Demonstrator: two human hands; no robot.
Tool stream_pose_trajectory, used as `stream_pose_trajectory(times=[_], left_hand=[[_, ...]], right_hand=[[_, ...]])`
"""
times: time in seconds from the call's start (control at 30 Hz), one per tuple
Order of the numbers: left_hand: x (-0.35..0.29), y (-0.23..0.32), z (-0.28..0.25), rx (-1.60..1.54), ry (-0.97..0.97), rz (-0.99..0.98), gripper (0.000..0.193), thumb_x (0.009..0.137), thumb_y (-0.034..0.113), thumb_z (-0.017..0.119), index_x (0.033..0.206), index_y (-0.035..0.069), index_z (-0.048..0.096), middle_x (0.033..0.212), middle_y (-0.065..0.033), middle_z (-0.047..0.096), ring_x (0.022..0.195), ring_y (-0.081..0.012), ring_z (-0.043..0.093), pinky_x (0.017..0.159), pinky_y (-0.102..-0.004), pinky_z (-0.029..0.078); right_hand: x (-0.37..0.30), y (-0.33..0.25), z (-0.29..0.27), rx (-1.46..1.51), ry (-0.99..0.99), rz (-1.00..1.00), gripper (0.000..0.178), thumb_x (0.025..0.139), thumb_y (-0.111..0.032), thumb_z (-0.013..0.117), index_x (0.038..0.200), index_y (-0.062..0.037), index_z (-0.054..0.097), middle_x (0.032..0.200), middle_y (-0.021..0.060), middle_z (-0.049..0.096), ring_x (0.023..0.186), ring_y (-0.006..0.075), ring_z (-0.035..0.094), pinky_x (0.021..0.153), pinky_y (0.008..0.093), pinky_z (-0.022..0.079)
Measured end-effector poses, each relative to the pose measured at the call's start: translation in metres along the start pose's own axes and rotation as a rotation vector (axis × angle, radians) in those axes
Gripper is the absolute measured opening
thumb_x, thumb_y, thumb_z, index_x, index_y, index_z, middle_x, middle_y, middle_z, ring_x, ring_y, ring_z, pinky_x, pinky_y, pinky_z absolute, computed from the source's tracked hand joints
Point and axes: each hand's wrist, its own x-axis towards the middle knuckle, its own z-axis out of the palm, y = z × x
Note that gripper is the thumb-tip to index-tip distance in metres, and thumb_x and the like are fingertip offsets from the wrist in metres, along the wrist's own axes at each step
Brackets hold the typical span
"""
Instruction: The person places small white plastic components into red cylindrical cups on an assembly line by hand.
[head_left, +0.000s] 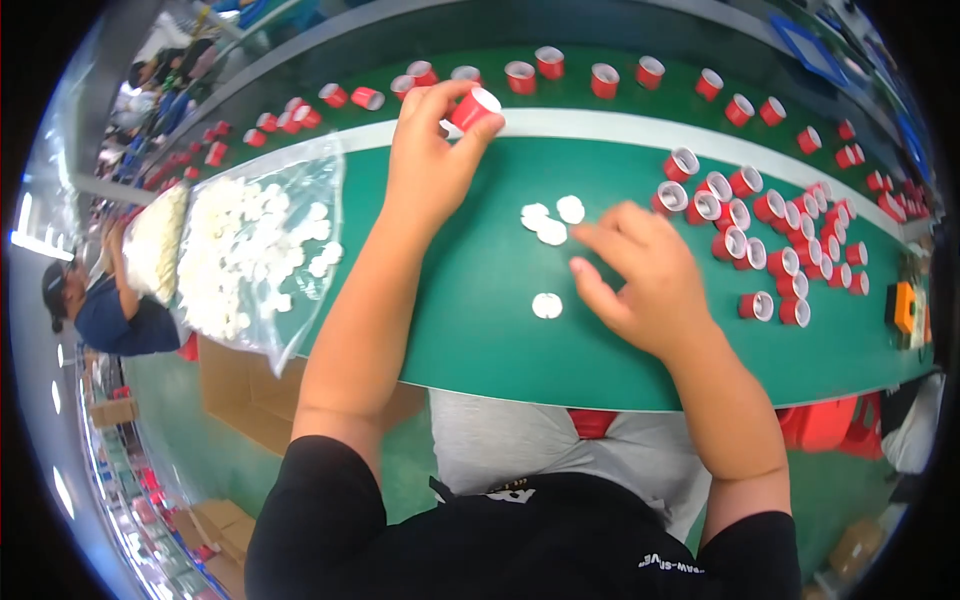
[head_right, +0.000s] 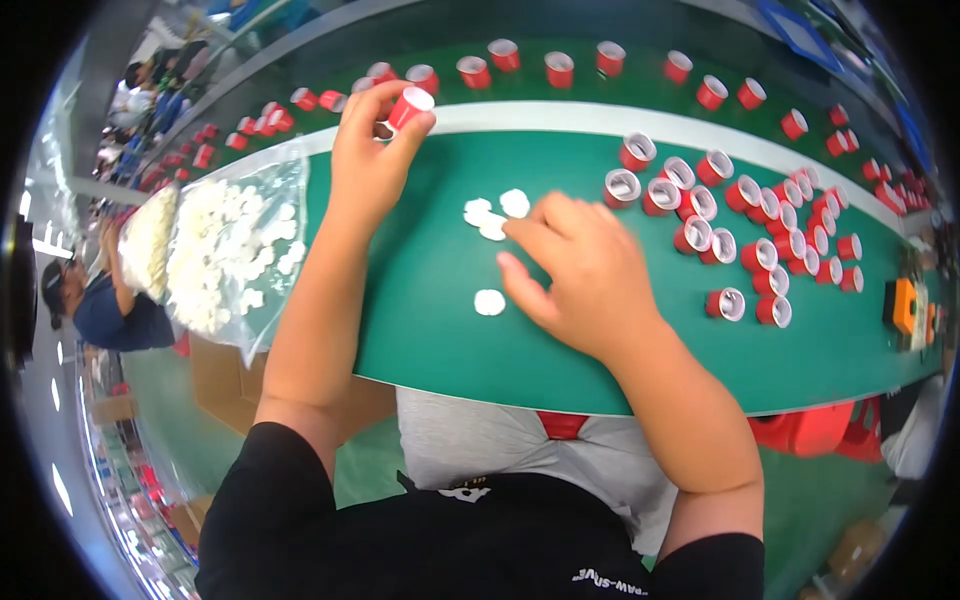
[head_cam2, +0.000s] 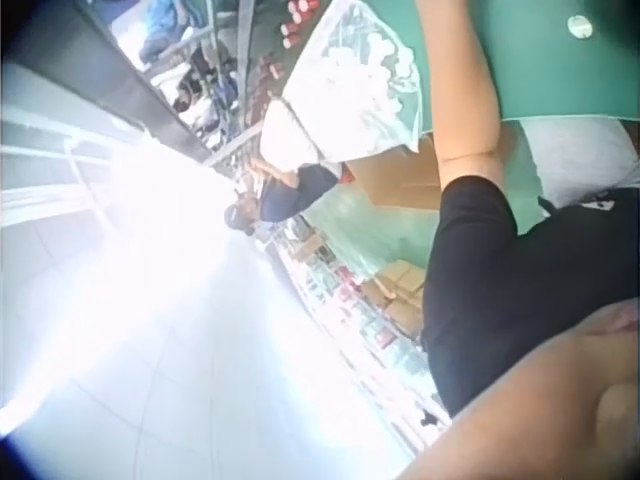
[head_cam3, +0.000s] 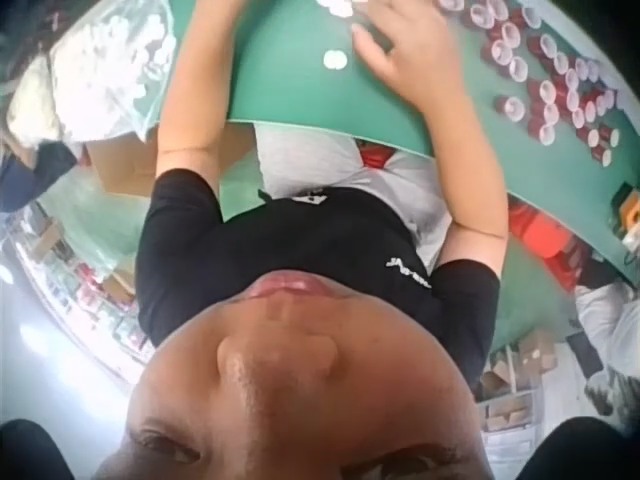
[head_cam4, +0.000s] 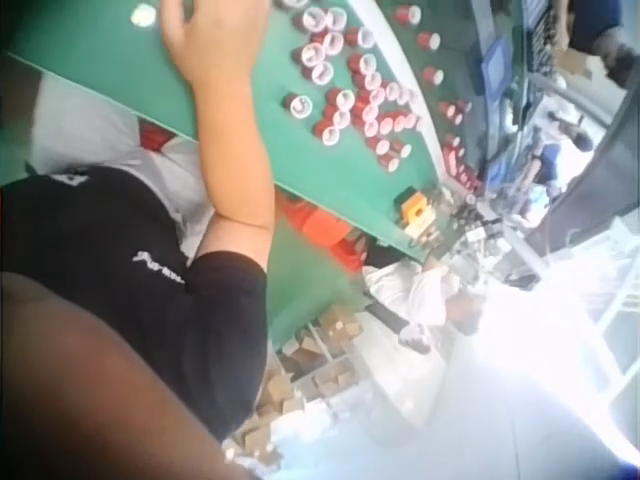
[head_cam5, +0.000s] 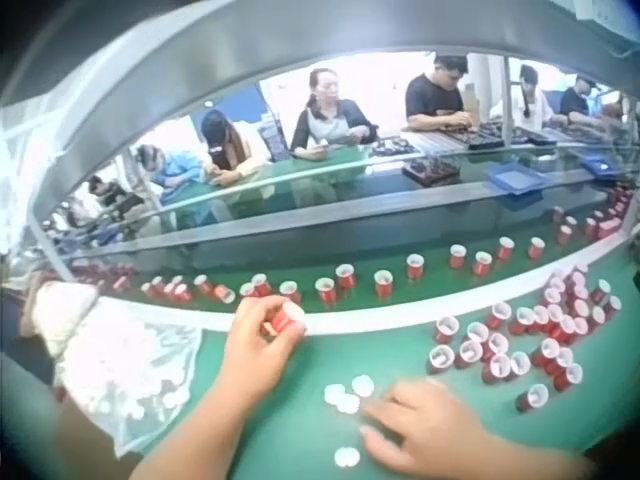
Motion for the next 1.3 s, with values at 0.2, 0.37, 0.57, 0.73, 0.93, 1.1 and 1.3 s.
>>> stream_pose_trajectory(times=[0.2, 0.37, 0.57, 0.73, 0.93, 1.1, 1.3], left_hand=[[0.064, -0.048, -0.005, 0.038, 0.105, -0.166, 0.035, 0.093, 0.026, 0.071, 0.114, 0.0, 0.064, 0.102, -0.0135, 0.071, 0.089, -0.0212, 0.069, 0.082, -0.035, 0.055], [0.11, -0.065, 0.026, -0.099, 0.112, -0.152, 0.036, 0.099, 0.03, 0.065, 0.124, 0.003, 0.066, 0.109, -0.0135, 0.073, 0.099, -0.0216, 0.069, 0.088, -0.0327, 0.052], [0.127, -0.086, 0.038, 0.33, -0.298, -0.193, 0.04, 0.097, 0.037, 0.062, 0.126, 0.01, 0.064, 0.109, -0.0145, 0.072, 0.094, -0.0286, 0.071, 0.082, -0.0366, 0.055], [0.129, -0.082, 0.027, 0.549, -0.358, -0.146, 0.039, 0.094, 0.03, 0.061, 0.126, 0.007, 0.062, 0.118, -0.0183, 0.069, 0.106, -0.0333, 0.068, 0.093, -0.0399, 0.054], [0.104, -0.076, 0.018, 0.557, -0.218, 0.067, 0.046, 0.087, 0.018, 0.06, 0.131, 0.008, 0.063, 0.145, -0.0211, 0.053, 0.131, -0.0381, 0.054, 0.109, -0.0443, 0.045], [0.079, -0.061, 0.018, 0.72, -0.166, 0.161, 0.05, 0.087, 0.031, 0.068, 0.131, 0.009, 0.063, 0.148, -0.0207, 0.05, 0.142, -0.0455, 0.04, 0.116, -0.0579, 0.032], [0.059, -0.057, 0.015, 0.44, -0.093, 0.036, 0.039, 0.087, 0.019, 0.074, 0.121, 0.003, 0.062, 0.111, -0.0203, 0.07, 0.118, -0.0427, 0.061, 0.104, -0.0469, 0.045]], right_hand=[[-0.004, 0.01, 0.023, 0.004, -0.145, -0.007, 0.021, 0.082, -0.014, 0.072, 0.102, -0.008, 0.071, 0.092, 0.0065, 0.062, 0.086, 0.026, 0.062, 0.076, 0.04, 0.048], [-0.005, 0.013, 0.024, -0.015, -0.153, 0.009, 0.019, 0.083, -0.015, 0.072, 0.101, -0.0086, 0.072, 0.093, 0.0057, 0.061, 0.086, 0.026, 0.061, 0.076, 0.04, 0.048], [-0.006, 0.021, 0.022, -0.07, -0.119, 0.066, 0.022, 0.084, -0.014, 0.072, 0.105, -0.0093, 0.072, 0.094, 0.0062, 0.06, 0.086, 0.0269, 0.06, 0.078, 0.0399, 0.048], [-0.002, 0.024, 0.026, -0.145, -0.054, 0.16, 0.024, 0.085, -0.011, 0.071, 0.109, -0.0097, 0.07, 0.097, 0.0073, 0.059, 0.09, 0.0269, 0.06, 0.08, 0.04, 0.048], [0.001, 0.034, 0.029, -0.321, -0.082, 0.07, 0.024, 0.084, -0.011, 0.072, 0.108, -0.0103, 0.069, 0.099, 0.0072, 0.059, 0.096, 0.0271, 0.058, 0.083, 0.0406, 0.047], [0.005, 0.027, 0.016, -0.253, -0.163, 0.107, 0.021, 0.082, -0.012, 0.073, 0.103, -0.012, 0.067, 0.102, 0.0084, 0.059, 0.092, 0.0287, 0.059, 0.081, 0.0415, 0.048], [-0.006, 0.019, 0.022, -0.039, -0.1, 0.2, 0.029, 0.083, -0.007, 0.072, 0.11, -0.0084, 0.064, 0.102, 0.0111, 0.058, 0.094, 0.0314, 0.064, 0.079, 0.0427, 0.053]])
